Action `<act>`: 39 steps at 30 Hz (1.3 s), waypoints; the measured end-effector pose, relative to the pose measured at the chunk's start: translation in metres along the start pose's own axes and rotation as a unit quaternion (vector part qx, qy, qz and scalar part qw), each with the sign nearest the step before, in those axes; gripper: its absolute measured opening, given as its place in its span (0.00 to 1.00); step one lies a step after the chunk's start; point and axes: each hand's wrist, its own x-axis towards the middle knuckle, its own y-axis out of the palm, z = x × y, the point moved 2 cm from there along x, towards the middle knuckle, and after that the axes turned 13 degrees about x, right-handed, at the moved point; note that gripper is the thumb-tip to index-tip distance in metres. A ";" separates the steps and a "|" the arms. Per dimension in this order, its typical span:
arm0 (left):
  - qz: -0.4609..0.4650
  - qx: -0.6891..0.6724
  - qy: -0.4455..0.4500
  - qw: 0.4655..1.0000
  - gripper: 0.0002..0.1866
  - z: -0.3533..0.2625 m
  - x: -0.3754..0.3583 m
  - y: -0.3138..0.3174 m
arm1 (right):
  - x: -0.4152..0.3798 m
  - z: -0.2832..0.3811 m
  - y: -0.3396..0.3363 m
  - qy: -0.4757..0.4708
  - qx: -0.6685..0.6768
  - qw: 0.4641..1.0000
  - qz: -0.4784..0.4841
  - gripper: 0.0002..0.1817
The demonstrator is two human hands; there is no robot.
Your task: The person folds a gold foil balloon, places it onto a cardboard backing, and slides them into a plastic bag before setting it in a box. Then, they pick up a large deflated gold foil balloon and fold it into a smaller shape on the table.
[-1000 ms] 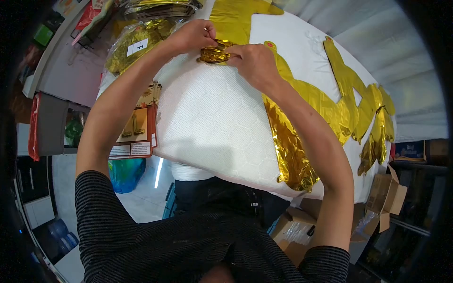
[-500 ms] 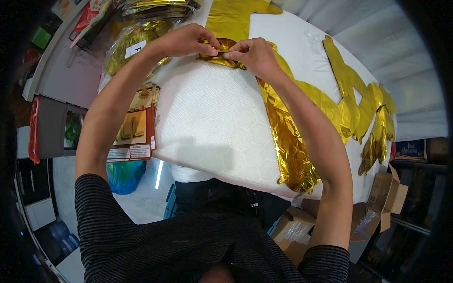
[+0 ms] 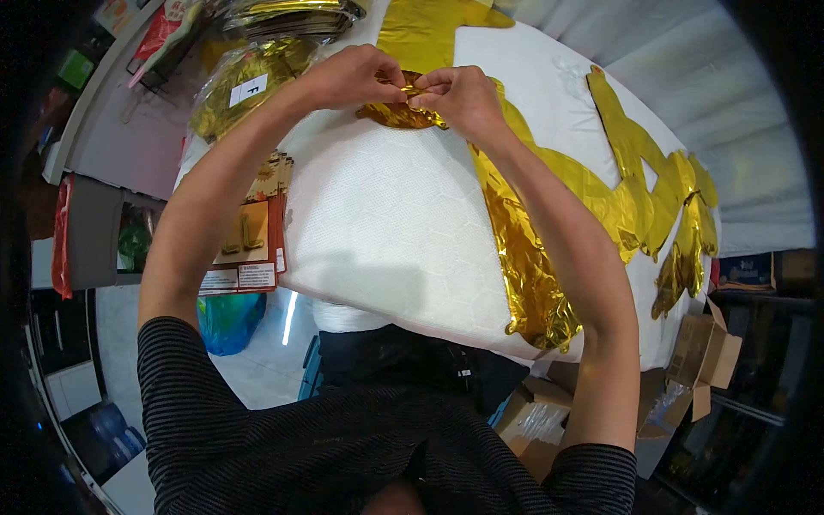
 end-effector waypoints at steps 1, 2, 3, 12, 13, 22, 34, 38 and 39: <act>0.000 0.000 0.000 1.000 0.13 0.001 0.001 0.000 | 0.000 0.001 0.001 0.012 -0.002 1.000 -0.002 0.14; 0.002 0.024 -0.003 1.000 0.14 0.001 0.003 0.001 | -0.001 0.003 0.002 0.025 -0.003 1.000 -0.004 0.14; 0.005 0.048 -0.006 0.999 0.15 0.003 0.004 0.002 | -0.001 0.005 0.002 0.025 -0.004 1.000 -0.005 0.14; -0.047 0.031 -0.019 0.998 0.15 0.016 0.009 0.015 | 0.005 0.004 0.002 -0.005 -0.068 0.997 -0.020 0.18; -0.048 0.031 -0.019 0.998 0.15 0.017 0.009 0.016 | 0.003 0.005 0.003 -0.064 -0.091 0.993 -0.048 0.22; -0.066 -0.055 -0.042 0.995 0.16 0.016 0.001 0.011 | 0.004 0.025 0.015 -0.201 -0.193 0.958 -0.064 0.26; -0.128 0.218 -0.071 0.965 0.10 -0.021 -0.005 -0.014 | 0.094 0.020 -0.046 -0.076 0.011 0.996 -0.040 0.10; -0.063 0.235 -0.051 0.969 0.10 -0.018 0.036 -0.014 | 0.115 0.033 -0.073 -0.003 0.029 1.000 -0.012 0.10; -0.043 0.236 -0.078 0.968 0.11 -0.016 0.052 -0.011 | 0.125 0.030 -0.077 -0.039 0.020 0.999 -0.030 0.11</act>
